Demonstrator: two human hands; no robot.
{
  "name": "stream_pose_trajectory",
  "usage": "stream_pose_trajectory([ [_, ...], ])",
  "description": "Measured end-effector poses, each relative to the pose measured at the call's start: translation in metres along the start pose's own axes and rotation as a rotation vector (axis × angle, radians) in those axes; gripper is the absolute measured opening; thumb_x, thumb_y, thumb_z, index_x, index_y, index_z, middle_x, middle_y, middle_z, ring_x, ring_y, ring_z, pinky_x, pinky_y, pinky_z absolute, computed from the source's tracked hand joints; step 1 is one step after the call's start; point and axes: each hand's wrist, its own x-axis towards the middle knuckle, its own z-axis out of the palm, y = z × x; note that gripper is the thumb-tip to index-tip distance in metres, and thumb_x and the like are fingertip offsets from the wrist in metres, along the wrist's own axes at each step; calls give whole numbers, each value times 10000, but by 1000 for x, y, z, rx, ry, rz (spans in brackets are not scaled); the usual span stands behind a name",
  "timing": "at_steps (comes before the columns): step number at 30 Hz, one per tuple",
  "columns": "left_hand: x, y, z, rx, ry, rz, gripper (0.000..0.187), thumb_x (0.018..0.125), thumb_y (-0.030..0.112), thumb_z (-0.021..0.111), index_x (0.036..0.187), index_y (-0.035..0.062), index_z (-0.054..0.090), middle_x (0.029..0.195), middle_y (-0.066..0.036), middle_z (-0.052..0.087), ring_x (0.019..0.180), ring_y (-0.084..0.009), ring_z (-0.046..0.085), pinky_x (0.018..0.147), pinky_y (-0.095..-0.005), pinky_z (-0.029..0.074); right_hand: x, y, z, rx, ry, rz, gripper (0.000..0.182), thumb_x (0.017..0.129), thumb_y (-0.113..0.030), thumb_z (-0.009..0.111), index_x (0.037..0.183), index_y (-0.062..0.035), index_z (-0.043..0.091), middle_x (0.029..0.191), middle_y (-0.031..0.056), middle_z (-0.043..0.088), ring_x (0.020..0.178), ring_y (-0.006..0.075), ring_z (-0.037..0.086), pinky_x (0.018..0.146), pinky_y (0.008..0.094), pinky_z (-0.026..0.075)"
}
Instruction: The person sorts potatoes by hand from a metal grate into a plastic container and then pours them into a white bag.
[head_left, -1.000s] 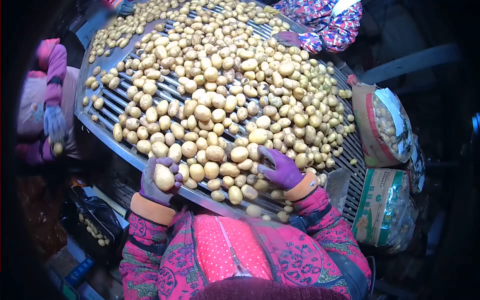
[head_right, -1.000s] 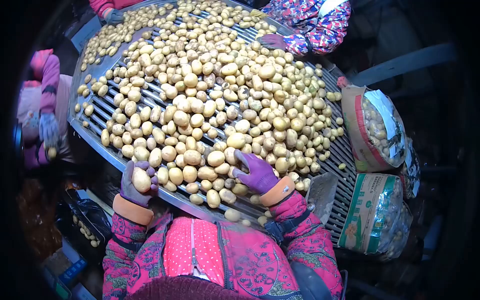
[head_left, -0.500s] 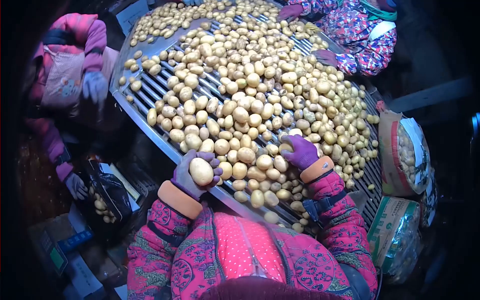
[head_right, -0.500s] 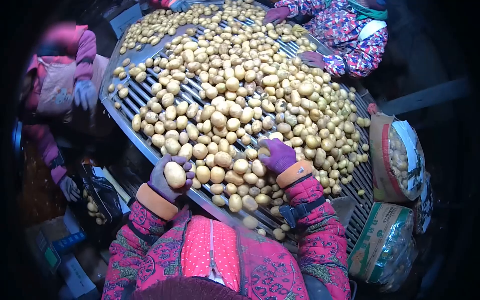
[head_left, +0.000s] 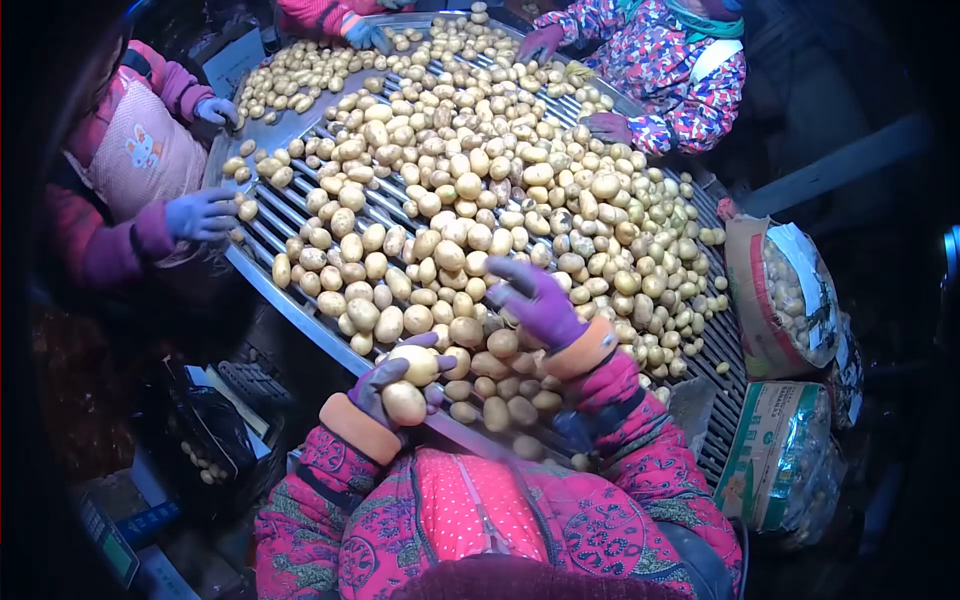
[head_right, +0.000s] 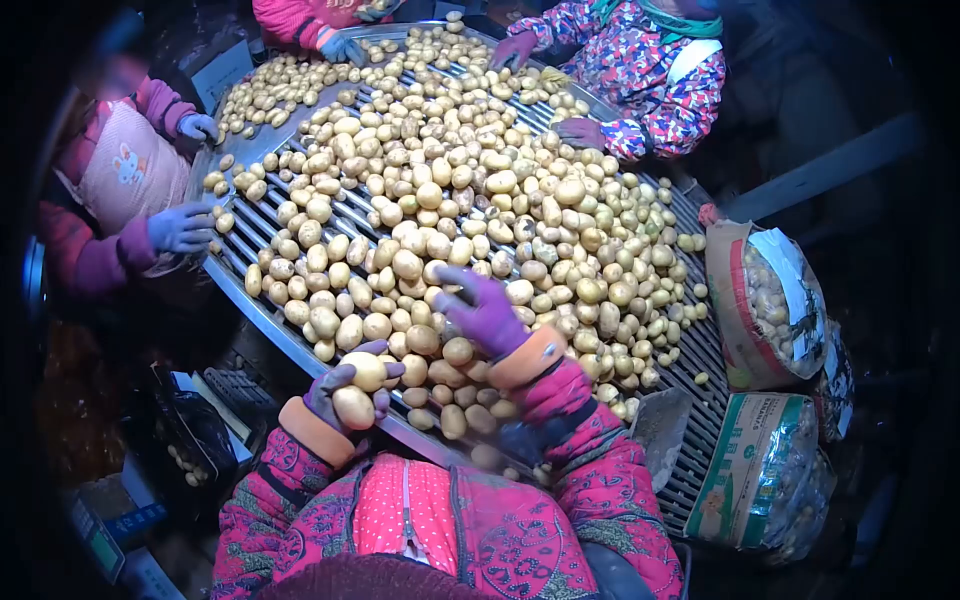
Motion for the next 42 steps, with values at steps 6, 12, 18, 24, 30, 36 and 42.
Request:
stream_pose_trajectory([
  [6,-2,19,-19,-50,29,102,728,833,369,617,1458,102,355,1251,-214,580,764,-242,623,671,-384,538,62,47,-36,-380,-177,11,471,818,-323,692,1219,-90,615,1141,155,645,1027,316,629,900,397,504],
  [12,8,31,-41,-110,74,167,774,842,393,631,1481,101,306,1321,-287,497,793,-304,630,642,-418,538,90,42,22,-809,-235,19,720,824,-532,607,1387,-112,451,1305,189,536,1193,357,522,998,474,408],
  [18,22,37,-43,-181,57,204,737,852,439,604,1459,104,355,1289,-262,540,772,-307,624,615,-421,521,106,25,-5,-525,-331,-112,504,809,-308,731,1263,-140,593,1130,125,636,961,329,630,823,423,509],
  [24,17,39,-31,-189,155,230,745,887,524,536,1437,47,375,1289,-241,552,762,-258,614,599,-386,506,192,74,34,-1355,-116,-408,238,830,-233,588,1061,-203,638,966,62,666,1046,289,570,867,487,401],
  [30,-3,43,-40,-226,212,265,758,925,632,404,1424,61,410,1237,-190,611,751,-252,638,638,-358,536,203,78,57,-1497,-132,-240,246,832,-232,553,1068,-249,620,962,16,656,989,286,566,807,464,415],
  [36,-47,35,-52,-329,123,400,729,890,457,619,1463,106,336,1363,-266,488,850,-306,665,707,-400,578,193,81,47,-1239,-63,-261,399,723,-283,721,1116,-235,668,984,65,679,1011,316,586,896,451,431],
  [42,-164,4,-94,-251,410,663,673,872,390,632,1442,142,377,1235,-256,583,738,-253,653,656,-398,551,181,88,26,-1046,-51,-226,486,709,-276,773,1164,-137,671,1106,135,687,1070,323,623,958,433,474],
])
